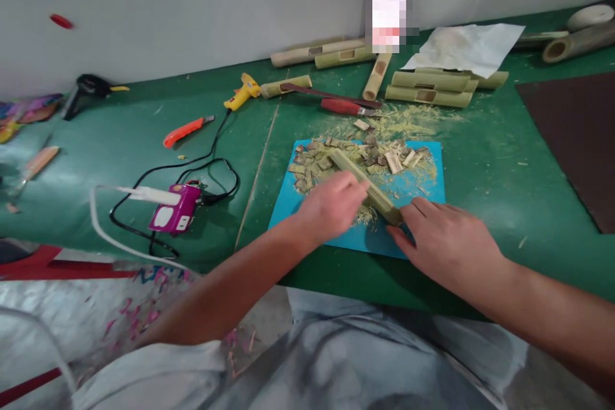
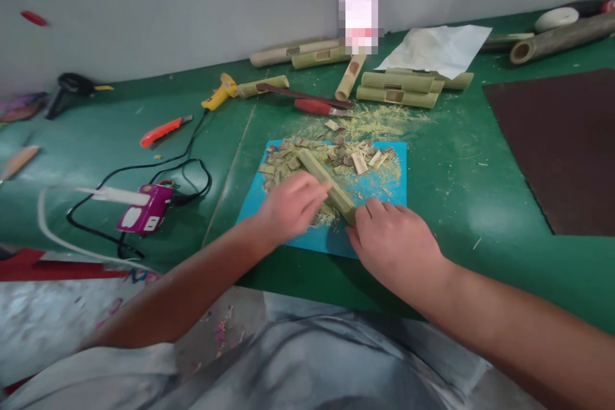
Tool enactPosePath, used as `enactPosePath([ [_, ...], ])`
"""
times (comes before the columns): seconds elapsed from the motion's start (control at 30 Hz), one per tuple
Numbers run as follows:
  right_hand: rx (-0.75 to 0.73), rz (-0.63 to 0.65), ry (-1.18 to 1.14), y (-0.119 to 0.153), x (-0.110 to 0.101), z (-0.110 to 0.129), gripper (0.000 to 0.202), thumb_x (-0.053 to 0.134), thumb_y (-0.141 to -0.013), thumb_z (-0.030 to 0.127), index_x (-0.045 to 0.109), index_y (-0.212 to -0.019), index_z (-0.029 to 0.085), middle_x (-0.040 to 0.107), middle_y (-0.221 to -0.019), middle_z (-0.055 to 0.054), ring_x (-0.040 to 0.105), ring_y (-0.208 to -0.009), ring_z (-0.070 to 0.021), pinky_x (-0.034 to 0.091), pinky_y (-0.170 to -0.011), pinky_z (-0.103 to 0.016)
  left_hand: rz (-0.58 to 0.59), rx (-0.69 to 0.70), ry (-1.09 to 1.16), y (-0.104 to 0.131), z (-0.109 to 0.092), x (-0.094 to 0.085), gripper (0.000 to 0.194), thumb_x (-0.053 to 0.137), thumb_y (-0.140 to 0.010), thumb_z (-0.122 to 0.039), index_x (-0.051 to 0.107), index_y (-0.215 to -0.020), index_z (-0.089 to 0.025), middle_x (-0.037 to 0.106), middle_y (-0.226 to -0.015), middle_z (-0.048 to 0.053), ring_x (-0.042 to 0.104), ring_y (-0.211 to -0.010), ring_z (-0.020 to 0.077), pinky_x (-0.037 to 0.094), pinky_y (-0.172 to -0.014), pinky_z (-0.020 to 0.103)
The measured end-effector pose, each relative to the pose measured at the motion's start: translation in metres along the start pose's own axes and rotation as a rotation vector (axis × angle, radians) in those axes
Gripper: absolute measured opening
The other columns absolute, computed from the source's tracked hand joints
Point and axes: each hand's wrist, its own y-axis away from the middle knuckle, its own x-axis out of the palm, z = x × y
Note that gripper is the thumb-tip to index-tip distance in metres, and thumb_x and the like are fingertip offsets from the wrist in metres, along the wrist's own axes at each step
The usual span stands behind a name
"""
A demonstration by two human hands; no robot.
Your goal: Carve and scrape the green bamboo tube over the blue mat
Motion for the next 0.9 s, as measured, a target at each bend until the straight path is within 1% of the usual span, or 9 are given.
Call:
enactPosePath([
  [0.07,-0.006,0.002,-0.006,0.0,0.0,0.0,0.023,0.058,-0.087,0.03,0.058,-0.068,0.019,0.055,-0.062,-0.001,0.052,-0.055,-0.0152,0.028,-0.056,-0.031,0.025,0.021,0.025,0.0,0.0,0.0,0.026,0.044,-0.099,-0.023,0.064,-0.111,-0.012,0.06,-0.083,0.006,0.058,-0.076,0.0137,0.05,-0.071,0.026],
  [0.2,-0.008,-0.027,0.003,-0.001,-0.001,-0.001,0.023,0.059,-0.087,0.031,0.058,-0.067,0.019,0.055,-0.061,-0.001,0.052,-0.055,-0.0154,0.029,-0.055,-0.031,-0.06,-0.064,0.026,-0.002,0.01,0.001,0.024,0.046,-0.099,-0.024,0.066,-0.107,-0.013,0.064,-0.089,0.007,0.062,-0.081,0.0145,0.053,-0.076,0.028],
  [0.27,-0.013,-0.033,-0.002,-0.001,-0.001,-0.001,0.024,0.06,-0.086,0.032,0.058,-0.067,0.019,0.055,-0.061,-0.001,0.051,-0.054,-0.0156,0.029,-0.055,-0.031,-0.086,-0.079,0.037,-0.004,0.017,0.001,0.023,0.047,-0.098,-0.023,0.067,-0.105,-0.013,0.065,-0.092,0.008,0.063,-0.084,0.0153,0.054,-0.078,0.029],
  [0.43,-0.004,-0.037,-0.012,0.0,0.0,-0.001,0.022,0.061,-0.085,0.033,0.058,-0.068,0.02,0.054,-0.061,0.0,0.051,-0.054,-0.016,0.028,-0.055,-0.032,-0.181,-0.149,-0.001,-0.006,0.028,-0.005,0.017,0.053,-0.096,-0.022,0.068,-0.099,-0.015,0.067,-0.089,0.006,0.063,-0.082,0.0149,0.053,-0.077,0.028],
  [0.57,-0.006,-0.043,-0.013,0.0,-0.001,-0.001,0.022,0.06,-0.086,0.032,0.057,-0.067,0.02,0.054,-0.061,0.0,0.051,-0.054,-0.0158,0.028,-0.055,-0.032,-0.19,-0.186,0.037,-0.008,0.034,-0.008,0.015,0.055,-0.095,-0.022,0.069,-0.097,-0.016,0.067,-0.089,0.005,0.064,-0.082,0.0145,0.052,-0.077,0.027],
  [0.73,-0.014,-0.055,-0.024,-0.001,0.0,0.0,0.023,0.059,-0.087,0.031,0.057,-0.067,0.02,0.054,-0.061,0.0,0.051,-0.053,-0.0154,0.029,-0.055,-0.031,-0.176,-0.128,0.082,-0.009,0.031,-0.006,0.018,0.052,-0.096,-0.022,0.069,-0.093,-0.015,0.066,-0.088,0.005,0.063,-0.083,0.0136,0.052,-0.078,0.027],
  [0.9,-0.019,-0.049,-0.022,-0.001,0.001,0.0,0.022,0.059,-0.087,0.031,0.057,-0.067,0.019,0.053,-0.06,0.0,0.052,-0.054,-0.0157,0.03,-0.056,-0.031,-0.101,-0.008,0.096,-0.009,0.025,-0.003,0.018,0.05,-0.097,-0.02,0.067,-0.095,-0.014,0.066,-0.09,0.006,0.063,-0.085,0.0138,0.053,-0.079,0.026],
])
